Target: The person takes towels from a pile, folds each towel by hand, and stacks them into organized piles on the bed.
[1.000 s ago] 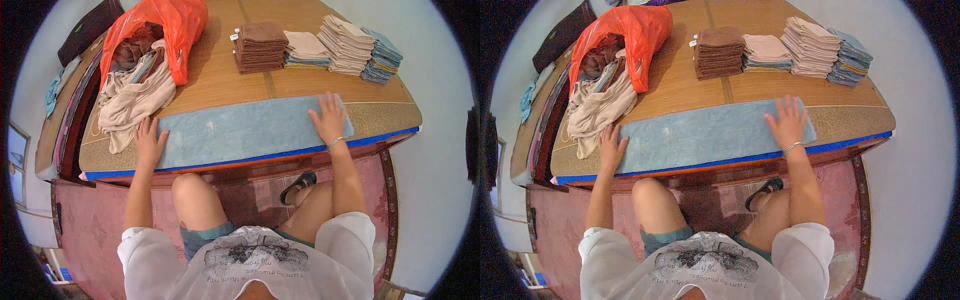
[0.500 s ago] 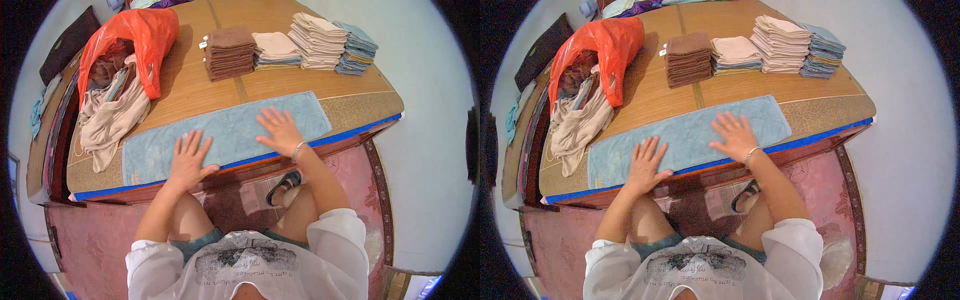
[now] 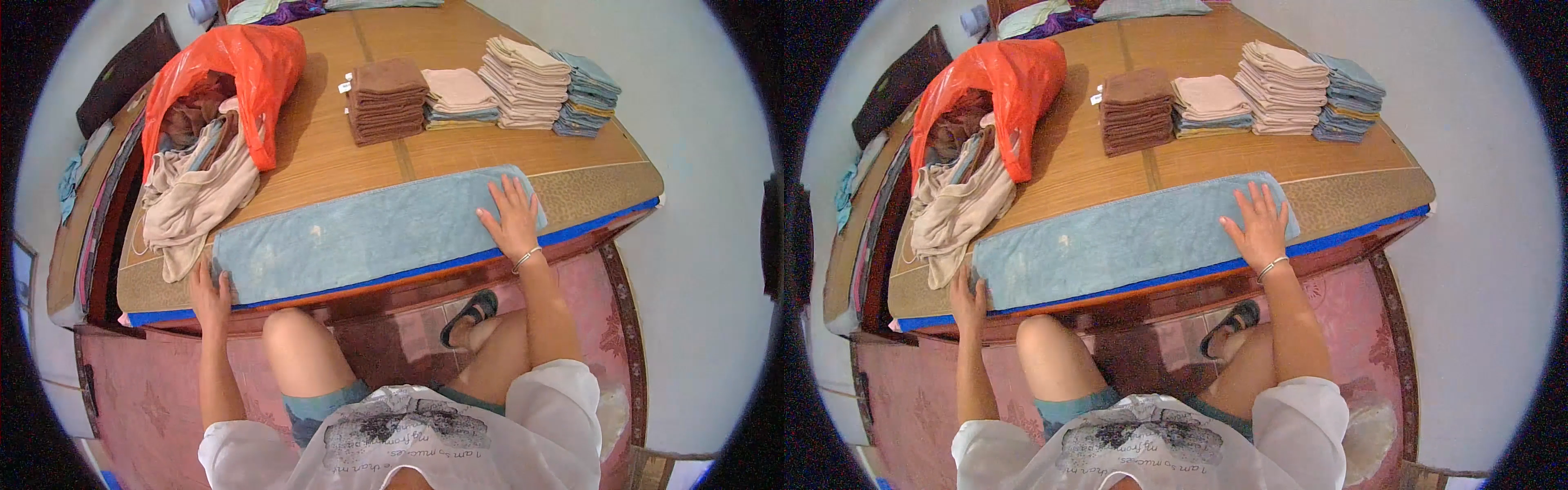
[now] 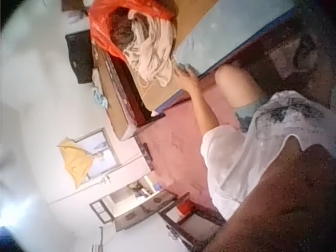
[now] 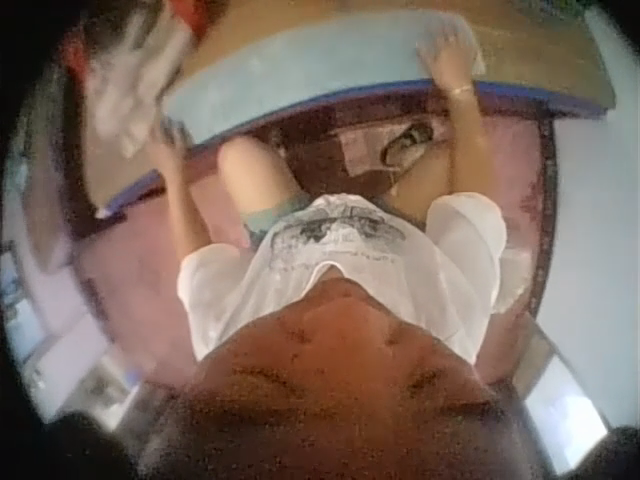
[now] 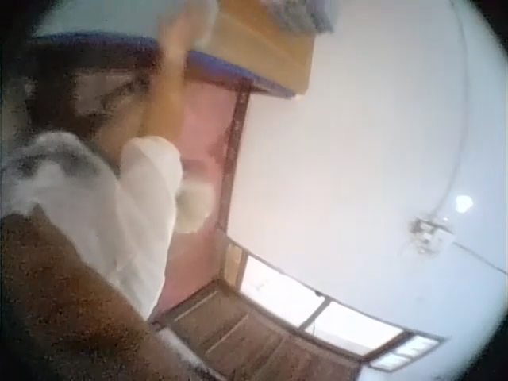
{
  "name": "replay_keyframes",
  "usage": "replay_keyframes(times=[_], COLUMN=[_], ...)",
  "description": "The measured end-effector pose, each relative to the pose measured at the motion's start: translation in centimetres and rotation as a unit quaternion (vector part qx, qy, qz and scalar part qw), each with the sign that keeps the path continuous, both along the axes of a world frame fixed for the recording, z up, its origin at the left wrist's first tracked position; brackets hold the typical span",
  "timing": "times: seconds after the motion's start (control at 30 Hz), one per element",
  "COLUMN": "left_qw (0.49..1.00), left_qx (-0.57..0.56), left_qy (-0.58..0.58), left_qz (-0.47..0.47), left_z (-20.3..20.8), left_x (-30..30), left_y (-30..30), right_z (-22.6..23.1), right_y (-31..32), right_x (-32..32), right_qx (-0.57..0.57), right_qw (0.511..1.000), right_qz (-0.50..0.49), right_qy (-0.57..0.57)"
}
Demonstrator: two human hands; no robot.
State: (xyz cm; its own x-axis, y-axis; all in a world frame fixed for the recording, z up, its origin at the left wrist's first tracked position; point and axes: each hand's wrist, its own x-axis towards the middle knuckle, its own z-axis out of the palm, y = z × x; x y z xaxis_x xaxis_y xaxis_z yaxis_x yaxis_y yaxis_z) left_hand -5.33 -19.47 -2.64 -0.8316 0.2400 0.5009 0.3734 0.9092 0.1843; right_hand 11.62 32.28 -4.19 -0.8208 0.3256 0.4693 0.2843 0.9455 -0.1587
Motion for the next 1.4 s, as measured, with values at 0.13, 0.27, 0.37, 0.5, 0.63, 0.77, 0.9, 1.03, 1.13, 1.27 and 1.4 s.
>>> replay_keyframes(times=[0.13,0.27,0.37,0.5,0.63,0.77,0.9,1.03,1.13,1.27,1.4], left_qw=[0.997,0.972,0.976,0.93,0.833,0.797,0.757,0.738,0.776,0.79,0.838], left_qx=[-0.018,0.123,0.097,0.28,0.458,0.466,0.396,0.419,0.335,0.203,0.063], left_qy=[-0.062,-0.197,-0.192,-0.238,-0.25,-0.233,-0.339,-0.364,-0.323,-0.298,-0.165], left_qz=[0.052,0.038,0.03,-0.017,-0.182,-0.306,-0.395,-0.385,-0.425,-0.495,-0.517], left_z=[1.2,0.4,2.3,0.9,3.7,4.6,3.5,1.9,1.1,1.8,0.3], left_x=[-0.5,-2.7,-2.2,-3.1,-0.5,3.9,7.9,9.6,10.4,11.4,11.1], left_y=[-1.0,-1.7,1.3,0.8,8.5,17.3,23.3,23.7,22.9,23.7,24.8], right_z=[1.0,1.7,2.3,3.8,3.7,3.8,2.1,1.6,2.5,5.3,1.7], right_y=[-2.4,-4.1,-4.5,-7.1,-10.0,-13.9,-13.0,-10.1,-7.6,-0.8,6.3], right_x=[-1.5,-2.8,-3.0,-3.8,-5.0,-6.6,-7.0,-6.6,-6.6,-4.6,-1.8], right_qx=[0.002,-0.028,-0.03,-0.095,-0.403,-0.697,-0.82,-0.784,-0.672,-0.67,-0.483], right_qw=[0.998,0.989,0.98,0.967,0.875,0.649,0.511,0.578,0.708,0.698,0.855], right_qz=[0.056,0.127,0.166,0.21,0.267,0.297,0.245,0.216,0.216,0.204,0.076], right_qy=[0.03,0.068,0.106,0.111,0.035,-0.068,-0.085,-0.065,0.013,0.146,0.173])
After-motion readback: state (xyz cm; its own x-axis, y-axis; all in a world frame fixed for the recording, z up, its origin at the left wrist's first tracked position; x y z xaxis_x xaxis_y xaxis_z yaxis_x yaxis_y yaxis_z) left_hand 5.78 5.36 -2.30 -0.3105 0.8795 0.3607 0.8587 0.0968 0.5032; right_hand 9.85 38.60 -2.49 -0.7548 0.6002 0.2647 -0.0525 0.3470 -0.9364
